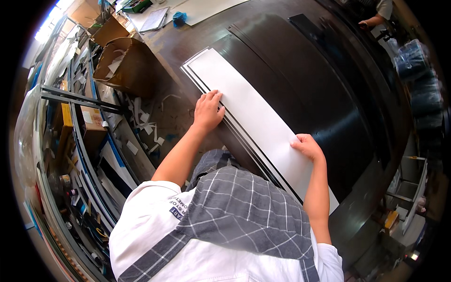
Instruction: The person repeatedly picks up white rectangular sheets from a stack on a dark table, aligns them, and places them back down. The person then carries a stack of these sheets to a machine, places them on the machine's platform, and operates the machine's control panel.
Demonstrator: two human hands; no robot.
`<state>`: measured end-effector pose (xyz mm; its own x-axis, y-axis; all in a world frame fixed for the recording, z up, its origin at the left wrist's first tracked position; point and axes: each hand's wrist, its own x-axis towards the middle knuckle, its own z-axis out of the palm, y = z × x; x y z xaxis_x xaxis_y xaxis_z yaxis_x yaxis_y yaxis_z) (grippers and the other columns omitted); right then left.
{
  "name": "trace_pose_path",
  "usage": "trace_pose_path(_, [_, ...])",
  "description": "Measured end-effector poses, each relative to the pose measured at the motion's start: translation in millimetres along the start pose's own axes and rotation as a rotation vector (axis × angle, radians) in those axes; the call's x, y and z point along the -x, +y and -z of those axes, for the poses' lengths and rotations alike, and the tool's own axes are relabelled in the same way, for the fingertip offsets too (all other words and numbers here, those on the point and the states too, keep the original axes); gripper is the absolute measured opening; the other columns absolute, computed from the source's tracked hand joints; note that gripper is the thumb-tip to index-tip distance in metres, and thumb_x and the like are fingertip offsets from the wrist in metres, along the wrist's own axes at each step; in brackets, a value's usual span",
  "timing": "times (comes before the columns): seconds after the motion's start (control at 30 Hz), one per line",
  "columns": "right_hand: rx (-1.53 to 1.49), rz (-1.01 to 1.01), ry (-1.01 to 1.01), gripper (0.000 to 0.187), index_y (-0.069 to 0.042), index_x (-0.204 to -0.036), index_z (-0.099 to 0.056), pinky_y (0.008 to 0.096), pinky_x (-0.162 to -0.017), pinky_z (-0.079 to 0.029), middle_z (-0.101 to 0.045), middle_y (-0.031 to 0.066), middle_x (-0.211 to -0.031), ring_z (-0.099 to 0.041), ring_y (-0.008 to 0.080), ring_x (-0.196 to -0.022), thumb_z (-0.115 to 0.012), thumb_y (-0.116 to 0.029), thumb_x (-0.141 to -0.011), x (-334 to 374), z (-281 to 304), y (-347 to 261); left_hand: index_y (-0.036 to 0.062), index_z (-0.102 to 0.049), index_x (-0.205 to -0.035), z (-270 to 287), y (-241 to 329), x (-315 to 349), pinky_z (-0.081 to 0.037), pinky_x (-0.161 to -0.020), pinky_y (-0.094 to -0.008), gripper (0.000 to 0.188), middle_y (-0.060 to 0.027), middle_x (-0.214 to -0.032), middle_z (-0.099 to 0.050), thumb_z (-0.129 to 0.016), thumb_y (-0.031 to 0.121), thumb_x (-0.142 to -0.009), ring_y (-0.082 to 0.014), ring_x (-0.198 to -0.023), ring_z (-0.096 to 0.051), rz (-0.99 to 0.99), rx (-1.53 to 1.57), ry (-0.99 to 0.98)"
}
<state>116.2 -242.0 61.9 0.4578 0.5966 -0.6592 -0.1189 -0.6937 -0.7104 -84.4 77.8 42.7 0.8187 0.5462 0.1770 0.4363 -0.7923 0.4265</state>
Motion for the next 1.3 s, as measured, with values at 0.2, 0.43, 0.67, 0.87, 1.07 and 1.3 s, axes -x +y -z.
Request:
trace_pose_path(0.2, [0.023, 0.001, 0.021, 0.016, 0.002, -0.081, -0.066, 0.029, -0.062, -0.047, -0.063, 0.004, -0.071, -0.058, 0.0121, -0.064, -0.064, -0.014, -0.078, -2, 0, 2, 0.0051, -0.059, -0.116, 0, -3, -6, -0.04, -0.099, -0.0396, 0.044, -0.0104, -0.127, -0.054, -0.067, 0.019, -0.075, -0.03, -0.116, -0.05, -0.021, -0.015, -0.014])
trace_pose_path(0.43, [0.123, -0.001, 0.102, 0.025, 0.003, -0.075, -0.066, 0.0299, -0.059, -0.045, -0.059, 0.0051, -0.064, -0.055, 0.0125, -0.06, -0.071, -0.022, -0.074, 16, 4, -7, 0.0064, -0.059, -0.116, -4, -3, -11, -0.04, -0.1, -0.0401, 0.045, -0.0102, -0.127, -0.054, -0.069, 0.019, -0.074, -0.031, -0.117, -0.049, -0.006, -0.015, -0.052])
trace_pose_path(0.67, [0.42, -0.309, 0.163, 0.023, 0.0, -0.074, -0.067, 0.0323, -0.065, -0.048, -0.064, 0.0116, -0.071, -0.061, 0.0198, -0.067, -0.077, -0.02, -0.065, 73, 49, 58, 0.007, -0.06, -0.115, -7, -7, -12, -0.04, -0.099, -0.0401, 0.042, -0.0106, -0.126, -0.055, -0.067, 0.018, -0.075, -0.0326, -0.115, -0.05, -0.05, -0.06, -0.047])
trace_pose_path(0.87, [0.44, -0.255, 0.313, 0.026, -0.001, -0.076, -0.067, 0.0339, -0.069, -0.05, -0.066, 0.0151, -0.078, -0.064, 0.0251, -0.072, -0.077, -0.021, -0.063, 87, 43, 78, 0.0075, -0.059, -0.118, -10, -13, -13, -0.04, -0.1, -0.0406, 0.045, -0.0099, -0.129, -0.053, -0.066, 0.021, -0.076, -0.0321, -0.117, -0.049, -0.047, -0.084, -0.084])
trace_pose_path(1.07, [0.511, -0.339, 0.396, 0.038, -0.002, -0.09, -0.067, 0.0377, -0.079, -0.05, -0.069, 0.0174, -0.087, -0.066, 0.0302, -0.085, -0.076, -0.026, -0.062, 90, 30, 68, 0.0069, -0.059, -0.117, -11, -17, -15, -0.04, -0.099, -0.0403, 0.043, -0.0113, -0.127, -0.054, -0.066, 0.021, -0.077, -0.0323, -0.116, -0.049, -0.125, -0.116, -0.071])
trace_pose_path(1.3, [0.762, -0.199, 0.832, 0.064, -0.003, -0.116, -0.053, 0.0599, -0.097, -0.031, -0.04, 0.0171, -0.134, -0.035, 0.036, -0.127, -0.078, -0.033, -0.066, 107, -43, 55, 0.0065, -0.06, -0.116, -22, 7, -13, -0.037, -0.1, -0.0432, 0.042, -0.0101, -0.128, -0.055, -0.067, 0.019, -0.077, -0.0307, -0.119, -0.049, -0.065, -0.183, -0.034])
